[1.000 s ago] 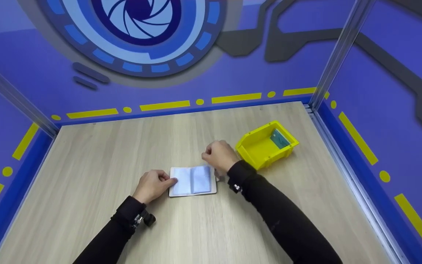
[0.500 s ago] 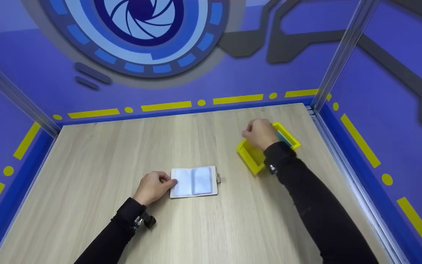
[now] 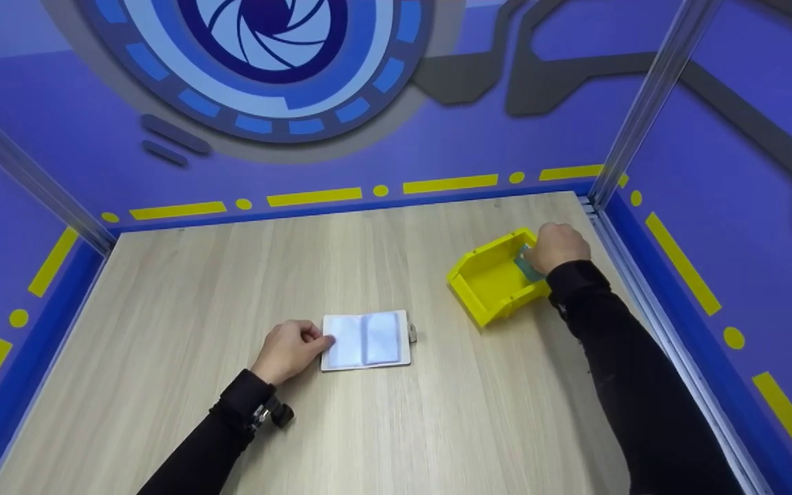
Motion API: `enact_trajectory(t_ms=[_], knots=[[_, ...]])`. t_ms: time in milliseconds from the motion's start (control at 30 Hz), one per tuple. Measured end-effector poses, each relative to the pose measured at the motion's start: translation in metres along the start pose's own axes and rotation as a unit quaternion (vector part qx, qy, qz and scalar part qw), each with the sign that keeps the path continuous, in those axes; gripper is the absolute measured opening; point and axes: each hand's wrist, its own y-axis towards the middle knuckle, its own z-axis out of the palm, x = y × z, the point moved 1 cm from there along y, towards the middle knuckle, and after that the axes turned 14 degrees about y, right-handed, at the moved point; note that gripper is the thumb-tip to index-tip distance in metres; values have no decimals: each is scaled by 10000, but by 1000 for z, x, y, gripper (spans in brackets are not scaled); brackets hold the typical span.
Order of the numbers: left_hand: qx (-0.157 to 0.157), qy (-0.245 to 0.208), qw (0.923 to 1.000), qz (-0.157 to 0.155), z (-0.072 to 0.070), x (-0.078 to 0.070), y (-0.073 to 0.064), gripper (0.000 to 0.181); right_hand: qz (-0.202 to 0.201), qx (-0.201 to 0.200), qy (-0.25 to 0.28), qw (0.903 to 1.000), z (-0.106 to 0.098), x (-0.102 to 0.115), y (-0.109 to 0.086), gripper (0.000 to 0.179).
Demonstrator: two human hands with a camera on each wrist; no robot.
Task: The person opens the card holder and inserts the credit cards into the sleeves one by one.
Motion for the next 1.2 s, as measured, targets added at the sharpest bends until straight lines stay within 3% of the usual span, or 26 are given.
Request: enact_trajectory(t_ms=[167,467,667,900,1200], knots=[[-48,35,10000,56,0,0,0,27,60,-149,56,9999,2,-13,1,36],[-4,24,10000,8,1,1,1,26,69,-284,20,9996,9,-18,-1,48],[-69,-47,9999,107,0,1,1,25,-114,-326,133,9993,1,-21,-4,39],[-73,-5,9999,102,0,2,0,27,-49,-205,371,9991,-7,-17,-11,40],[26,-38,10000,37,0,1,1,26,-292,-373,258,9985,-13,-13,-19,39]])
